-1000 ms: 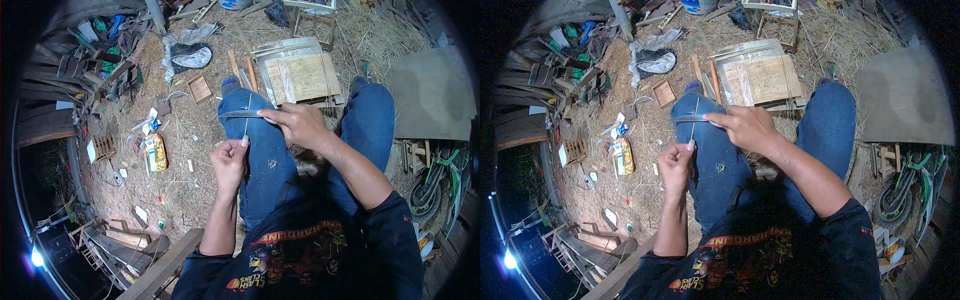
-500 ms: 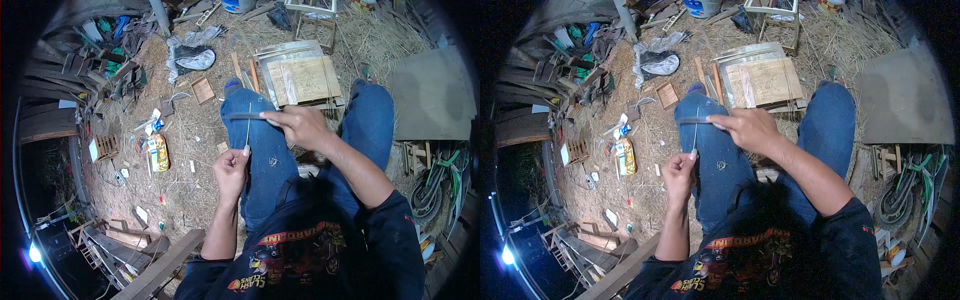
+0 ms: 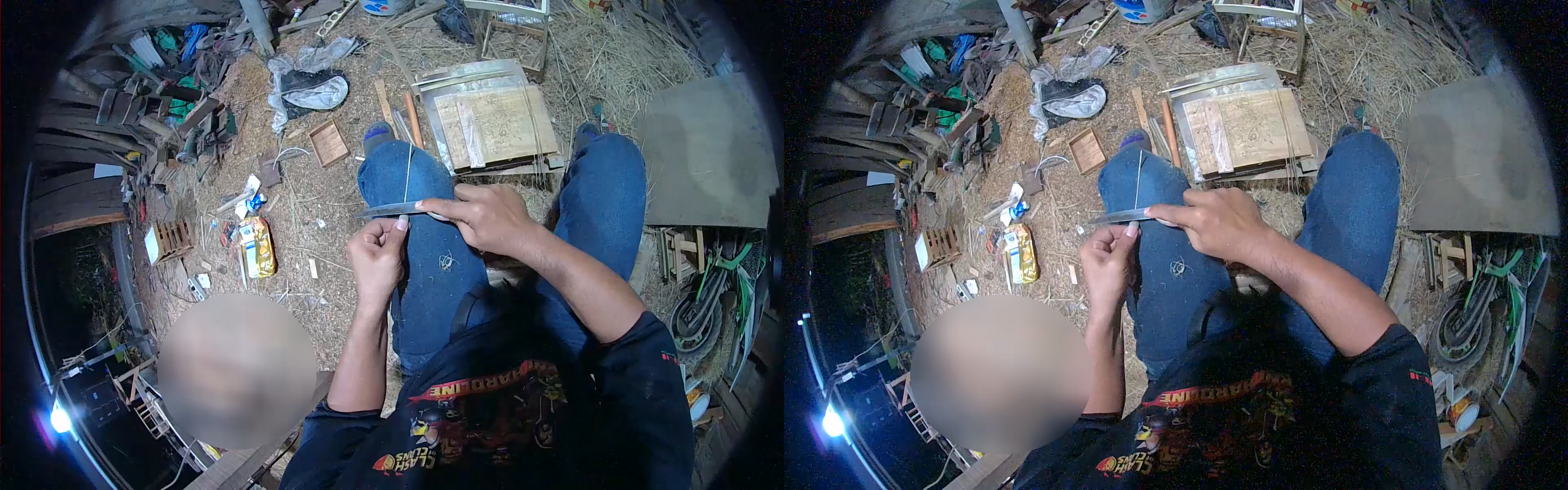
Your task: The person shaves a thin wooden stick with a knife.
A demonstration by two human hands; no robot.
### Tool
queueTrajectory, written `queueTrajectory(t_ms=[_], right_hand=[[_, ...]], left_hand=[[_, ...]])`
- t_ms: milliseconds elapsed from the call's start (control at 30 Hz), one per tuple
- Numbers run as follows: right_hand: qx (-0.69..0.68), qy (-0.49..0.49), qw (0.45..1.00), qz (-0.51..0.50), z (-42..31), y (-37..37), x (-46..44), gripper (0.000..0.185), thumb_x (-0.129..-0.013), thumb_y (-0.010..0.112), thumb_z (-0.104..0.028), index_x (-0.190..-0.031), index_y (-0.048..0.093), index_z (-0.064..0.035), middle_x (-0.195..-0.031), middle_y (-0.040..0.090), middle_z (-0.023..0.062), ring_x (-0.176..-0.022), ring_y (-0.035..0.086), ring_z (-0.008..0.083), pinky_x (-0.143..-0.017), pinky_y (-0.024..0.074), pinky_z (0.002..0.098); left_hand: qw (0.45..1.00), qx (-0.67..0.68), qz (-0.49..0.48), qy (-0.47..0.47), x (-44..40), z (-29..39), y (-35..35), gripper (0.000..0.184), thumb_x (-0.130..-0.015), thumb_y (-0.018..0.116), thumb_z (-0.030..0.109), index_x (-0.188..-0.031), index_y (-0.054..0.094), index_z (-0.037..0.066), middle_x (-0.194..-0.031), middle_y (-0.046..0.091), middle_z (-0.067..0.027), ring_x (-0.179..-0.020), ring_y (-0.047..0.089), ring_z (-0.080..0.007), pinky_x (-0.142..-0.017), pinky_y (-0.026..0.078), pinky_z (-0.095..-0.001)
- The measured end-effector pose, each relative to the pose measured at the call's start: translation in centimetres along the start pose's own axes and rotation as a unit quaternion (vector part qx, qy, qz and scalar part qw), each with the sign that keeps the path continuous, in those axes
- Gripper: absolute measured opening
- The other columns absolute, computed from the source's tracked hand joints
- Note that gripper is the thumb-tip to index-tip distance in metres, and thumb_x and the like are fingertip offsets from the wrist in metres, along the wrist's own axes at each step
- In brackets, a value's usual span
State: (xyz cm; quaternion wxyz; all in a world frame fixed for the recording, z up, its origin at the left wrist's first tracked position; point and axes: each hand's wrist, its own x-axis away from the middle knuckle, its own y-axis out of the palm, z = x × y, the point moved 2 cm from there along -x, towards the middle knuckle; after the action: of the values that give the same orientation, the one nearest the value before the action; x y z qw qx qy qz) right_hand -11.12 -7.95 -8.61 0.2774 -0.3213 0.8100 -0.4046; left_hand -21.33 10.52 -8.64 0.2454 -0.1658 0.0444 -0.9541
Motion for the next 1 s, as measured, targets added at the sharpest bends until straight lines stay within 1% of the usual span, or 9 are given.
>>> queueTrajectory(t_ms=[100,167,300,400,467,700,767,933,1000], right_hand=[[0.006,-0.006,1.000,0.009,-0.2,-0.3,0.0,0.031,-0.090,0.063,-0.025,-0.116,0.072,-0.0395,-0.069,0.058,0.0037,-0.061,0.065,0.0257,-0.051,0.0518,0.0418],[0.007,-0.009,1.000,0.017,0.0,-0.2,0.1,0.031,-0.090,0.064,-0.025,-0.116,0.072,-0.0394,-0.069,0.058,0.0035,-0.060,0.065,0.0255,-0.050,0.0515,0.0413],[0.011,-0.017,0.999,0.029,0.2,0.2,0.3,0.029,-0.090,0.064,-0.026,-0.115,0.072,-0.0394,-0.068,0.056,0.0032,-0.059,0.064,0.0252,-0.049,0.0511,0.0404],[0.017,-0.027,0.999,0.041,0.2,0.5,0.4,0.029,-0.090,0.064,-0.026,-0.115,0.072,-0.0397,-0.068,0.056,0.0026,-0.058,0.064,0.0244,-0.048,0.0508,0.0398],[0.022,-0.030,0.998,0.046,0.0,0.5,0.4,0.030,-0.089,0.065,-0.026,-0.114,0.072,-0.0398,-0.068,0.056,0.0024,-0.058,0.064,0.0238,-0.048,0.0509,0.0393],[0.053,-0.044,0.996,0.059,-0.5,0.1,0.7,0.033,-0.087,0.066,-0.024,-0.116,0.072,-0.0392,-0.069,0.057,0.0013,-0.058,0.065,0.0211,-0.046,0.0514,0.0367],[0.056,-0.048,0.995,0.060,-0.5,0.1,0.7,0.034,-0.086,0.067,-0.023,-0.117,0.071,-0.0387,-0.069,0.057,0.0013,-0.058,0.066,0.0208,-0.046,0.0516,0.0363],[0.067,-0.048,0.995,0.049,-0.8,-0.7,0.8,0.038,-0.085,0.067,-0.021,-0.119,0.070,-0.0375,-0.071,0.058,0.0017,-0.058,0.066,0.0202,-0.046,0.0525,0.0355],[0.077,-0.094,0.991,0.053,-0.8,-0.9,0.9,0.039,-0.085,0.066,-0.020,-0.119,0.070,-0.0384,-0.071,0.058,0.0012,-0.057,0.066,0.0199,-0.046,0.0528,0.0352]], left_hand=[[1.000,-0.013,-0.014,-0.005,0.1,-0.2,-0.3,0.018,-0.094,0.071,0.017,-0.087,0.070,0.000,-0.065,0.060,0.0037,-0.051,0.045,-0.0020,-0.046,0.032,-0.0211],[0.999,0.002,-0.019,-0.038,0.4,-0.3,-0.3,0.019,-0.095,0.070,0.018,-0.087,0.070,0.001,-0.060,0.057,0.0034,-0.045,0.043,-0.0033,-0.041,0.029,-0.0221],[0.999,0.003,-0.023,-0.038,1.0,-0.2,-0.6,0.020,-0.096,0.069,0.019,-0.086,0.070,0.002,-0.056,0.054,0.0034,-0.040,0.040,-0.0044,-0.037,0.027,-0.0231],[0.999,0.007,-0.019,-0.041,1.2,-0.6,-0.7,0.020,-0.096,0.069,0.019,-0.086,0.069,0.002,-0.057,0.054,0.0039,-0.042,0.041,-0.0037,-0.039,0.028,-0.0224],[1.000,0.004,-0.014,-0.015,1.4,-0.8,-0.8,0.020,-0.096,0.069,0.018,-0.085,0.069,0.002,-0.058,0.054,0.0046,-0.044,0.041,-0.0030,-0.040,0.027,-0.0222],[1.000,0.015,-0.001,0.000,2.3,-0.7,-0.6,0.019,-0.096,0.069,0.017,-0.084,0.069,0.002,-0.058,0.053,0.0055,-0.044,0.039,-0.0026,-0.041,0.024,-0.0226],[1.000,0.016,0.006,0.001,2.4,-0.5,-0.5,0.017,-0.095,0.069,0.015,-0.084,0.069,0.001,-0.061,0.055,0.0054,-0.048,0.041,-0.0017,-0.044,0.027,-0.0217],[1.000,-0.003,0.015,0.020,2.2,-0.7,-0.2,0.015,-0.095,0.069,0.012,-0.085,0.069,0.000,-0.067,0.058,0.0060,-0.057,0.042,-0.0006,-0.050,0.029,-0.0207],[0.999,-0.013,0.013,0.027,2.1,-0.5,0.0,0.015,-0.095,0.069,0.011,-0.085,0.069,0.000,-0.068,0.058,0.0062,-0.059,0.042,-0.0004,-0.052,0.029,-0.0205]])
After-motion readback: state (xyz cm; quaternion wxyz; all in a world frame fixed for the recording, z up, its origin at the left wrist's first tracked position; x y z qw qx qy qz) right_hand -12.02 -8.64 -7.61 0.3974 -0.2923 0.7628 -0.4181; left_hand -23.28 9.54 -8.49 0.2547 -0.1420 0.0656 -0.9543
